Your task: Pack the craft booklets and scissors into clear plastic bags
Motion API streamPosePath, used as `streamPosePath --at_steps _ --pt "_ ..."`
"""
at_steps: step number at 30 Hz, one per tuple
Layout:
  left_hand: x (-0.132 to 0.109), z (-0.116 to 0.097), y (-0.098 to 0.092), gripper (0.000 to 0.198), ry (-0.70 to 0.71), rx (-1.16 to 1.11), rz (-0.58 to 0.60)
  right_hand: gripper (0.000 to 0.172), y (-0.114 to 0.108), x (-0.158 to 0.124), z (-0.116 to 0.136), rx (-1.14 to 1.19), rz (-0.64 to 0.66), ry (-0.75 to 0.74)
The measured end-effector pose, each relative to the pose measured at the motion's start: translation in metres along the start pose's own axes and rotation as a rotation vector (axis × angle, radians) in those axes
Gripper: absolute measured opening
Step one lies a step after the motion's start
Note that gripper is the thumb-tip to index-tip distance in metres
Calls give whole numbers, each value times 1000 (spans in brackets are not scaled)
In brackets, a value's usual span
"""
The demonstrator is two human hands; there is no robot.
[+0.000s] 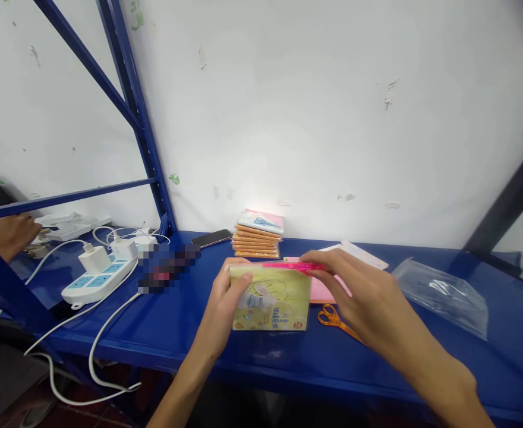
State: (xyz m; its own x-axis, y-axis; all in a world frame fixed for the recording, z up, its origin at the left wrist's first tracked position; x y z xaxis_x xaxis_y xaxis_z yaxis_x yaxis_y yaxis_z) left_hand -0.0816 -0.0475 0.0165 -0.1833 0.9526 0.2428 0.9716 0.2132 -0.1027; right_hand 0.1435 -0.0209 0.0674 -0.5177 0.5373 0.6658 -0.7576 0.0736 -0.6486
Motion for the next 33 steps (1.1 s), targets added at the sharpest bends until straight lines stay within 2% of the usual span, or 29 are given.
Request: streamPosePath --at_steps 3,7,15,23,33 --pt "1 0 0 21 -21 -21 -6 47 -6 9 -3 -2 98 -90" --pt "0 0 1 22 -33 -41 -11 58 -11 15 -4 1 149 -134" --pt "-1 -1 0 18 -2 -3 -18 55 7 36 13 26 297 -232" --pt "1 0 1 16 8 -14 -22 46 11 51 22 22 316 -233" --pt "1 -1 0 16 44 -20 -13 44 17 52 23 59 378 -233"
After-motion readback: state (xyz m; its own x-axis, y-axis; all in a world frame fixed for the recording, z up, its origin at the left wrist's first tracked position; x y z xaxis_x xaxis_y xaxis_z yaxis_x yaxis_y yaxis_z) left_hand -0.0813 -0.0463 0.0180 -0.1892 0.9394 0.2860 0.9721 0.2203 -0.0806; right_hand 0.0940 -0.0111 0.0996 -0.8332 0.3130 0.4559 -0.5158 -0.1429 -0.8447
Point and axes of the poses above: each hand's wrist, its own x-axis towards the middle knuckle, its own y-axis out of the palm, z = x × y, the point moved 2 cm from there along x, towards the middle knuckle, and after that the axes turned 15 degrees about x, right-handed, at the moved point
